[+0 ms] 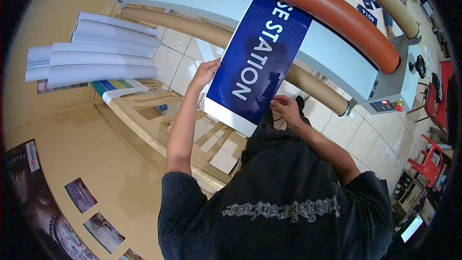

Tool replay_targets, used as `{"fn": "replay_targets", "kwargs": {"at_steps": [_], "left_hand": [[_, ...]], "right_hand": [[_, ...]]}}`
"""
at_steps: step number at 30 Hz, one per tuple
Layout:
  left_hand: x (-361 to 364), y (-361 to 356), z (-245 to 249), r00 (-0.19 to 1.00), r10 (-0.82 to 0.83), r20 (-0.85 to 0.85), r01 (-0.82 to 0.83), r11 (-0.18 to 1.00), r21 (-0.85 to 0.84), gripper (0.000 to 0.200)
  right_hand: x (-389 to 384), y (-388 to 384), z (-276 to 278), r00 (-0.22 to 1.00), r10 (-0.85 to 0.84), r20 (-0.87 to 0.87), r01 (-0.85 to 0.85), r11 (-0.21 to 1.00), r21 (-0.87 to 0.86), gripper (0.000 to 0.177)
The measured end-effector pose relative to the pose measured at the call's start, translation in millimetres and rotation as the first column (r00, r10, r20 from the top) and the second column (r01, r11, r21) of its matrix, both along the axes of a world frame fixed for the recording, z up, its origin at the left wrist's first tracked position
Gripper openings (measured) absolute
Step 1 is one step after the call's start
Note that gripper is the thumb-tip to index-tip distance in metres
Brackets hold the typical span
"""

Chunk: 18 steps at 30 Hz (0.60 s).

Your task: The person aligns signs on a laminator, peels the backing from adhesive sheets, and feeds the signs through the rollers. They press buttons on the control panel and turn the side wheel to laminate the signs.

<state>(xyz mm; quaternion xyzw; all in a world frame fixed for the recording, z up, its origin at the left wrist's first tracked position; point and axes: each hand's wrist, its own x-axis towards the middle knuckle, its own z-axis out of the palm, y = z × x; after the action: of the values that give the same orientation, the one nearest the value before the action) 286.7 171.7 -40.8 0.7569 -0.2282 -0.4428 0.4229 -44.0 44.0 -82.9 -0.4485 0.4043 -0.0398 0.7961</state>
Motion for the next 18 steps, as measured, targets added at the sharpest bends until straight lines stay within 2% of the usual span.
{"fn": "replay_targets", "kwargs": {"at_steps": [8, 10, 18], "left_hand": [[-2.7, 3.2, 3.0, 0.998, -0.027, 0.054, 0.023, 0.998, 0.063, 0.039], [-1.3, 3.4, -2.1, 1.0, -0.006, 0.02, 0.006, 1.0, 0.019, 0.039], [-8.9, 3.2, 8.7, 0.997, 0.064, -0.038, -0.063, 0.998, 0.021, 0.034]], "right_hand": [[-1.4, 2.3, 2.0, 1.0, 0.031, -0.001, -0.031, 0.999, -0.028, 0.034], [-1.0, 2.7, 2.7, 0.999, 0.034, -0.011, -0.034, 0.999, -0.031, 0.034], [-3.2, 6.0, 1.0, 0.999, 0.034, -0.002, -0.034, 0.999, -0.033, 0.032]]}}
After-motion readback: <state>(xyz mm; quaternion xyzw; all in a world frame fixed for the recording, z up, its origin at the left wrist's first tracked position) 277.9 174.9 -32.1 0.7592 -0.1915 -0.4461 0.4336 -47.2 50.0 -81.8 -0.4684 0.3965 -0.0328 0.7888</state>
